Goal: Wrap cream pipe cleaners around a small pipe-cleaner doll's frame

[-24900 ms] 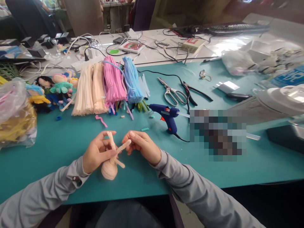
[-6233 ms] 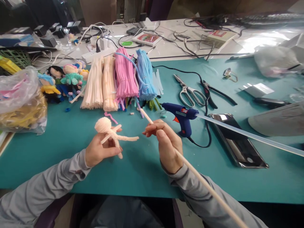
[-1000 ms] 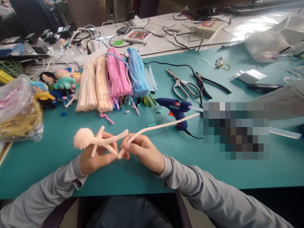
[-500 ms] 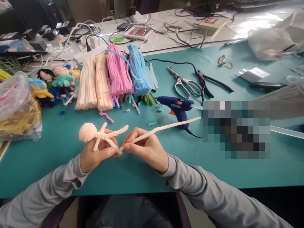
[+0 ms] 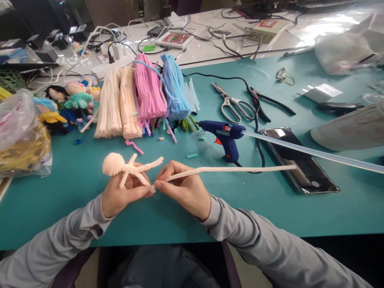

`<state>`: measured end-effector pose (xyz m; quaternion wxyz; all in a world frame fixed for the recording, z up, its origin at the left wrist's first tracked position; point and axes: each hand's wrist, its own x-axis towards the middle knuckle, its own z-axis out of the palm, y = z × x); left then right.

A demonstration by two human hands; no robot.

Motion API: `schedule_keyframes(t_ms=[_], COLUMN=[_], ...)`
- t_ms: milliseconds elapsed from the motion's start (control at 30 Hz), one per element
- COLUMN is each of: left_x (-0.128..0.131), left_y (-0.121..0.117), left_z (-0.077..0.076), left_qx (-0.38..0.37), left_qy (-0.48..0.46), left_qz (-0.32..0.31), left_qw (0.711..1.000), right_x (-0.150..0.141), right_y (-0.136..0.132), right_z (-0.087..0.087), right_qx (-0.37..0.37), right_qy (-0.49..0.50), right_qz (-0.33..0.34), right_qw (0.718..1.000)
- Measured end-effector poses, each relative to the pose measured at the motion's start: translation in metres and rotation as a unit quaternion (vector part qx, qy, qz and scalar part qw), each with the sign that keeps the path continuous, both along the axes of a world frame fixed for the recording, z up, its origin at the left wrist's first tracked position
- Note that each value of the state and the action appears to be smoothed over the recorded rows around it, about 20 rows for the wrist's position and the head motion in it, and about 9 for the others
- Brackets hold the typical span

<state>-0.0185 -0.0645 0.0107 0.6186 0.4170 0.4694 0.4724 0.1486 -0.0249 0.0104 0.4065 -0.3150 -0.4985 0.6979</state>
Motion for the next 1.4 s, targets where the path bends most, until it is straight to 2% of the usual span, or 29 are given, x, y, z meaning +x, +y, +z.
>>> schedule_keyframes(t_ms=[267,467,900,1233,1400], left_x=[-0.0004,0.0011,0.0026,0.0033,0.0035], left_y=[0.0003,0.0000,-0.0004,0.0000,-0.0004], left_z=[-0.0004,-0.0008,0.0003,0.0005,0.0017], left_qx=[-0.011,-0.014,-0.085,-0.104,-0.085], left_qy=[0.011,-0.018,-0.026,-0.021,-0.016], left_qz=[-0.007,0.018,0.038,0.048,0.043], left_qw=[1.000,1.000,0.995,0.993,0.995], right_x=[0.0017,0.0018,0.0030,0.0030,0.0029], right_y=[0.0001,0.0001,-0.0023,-0.0018,-0.0013], right_z=[-0.0002,0.0006,0.0022,-0.0009,0.0004], right_qx=[0.061,0.082,0.161,0.167,0.159], right_qy=[-0.066,-0.078,-0.126,-0.151,-0.140], right_qz=[-0.016,-0.017,-0.033,-0.025,-0.021], right_qw=[0.996,0.993,0.978,0.974,0.977])
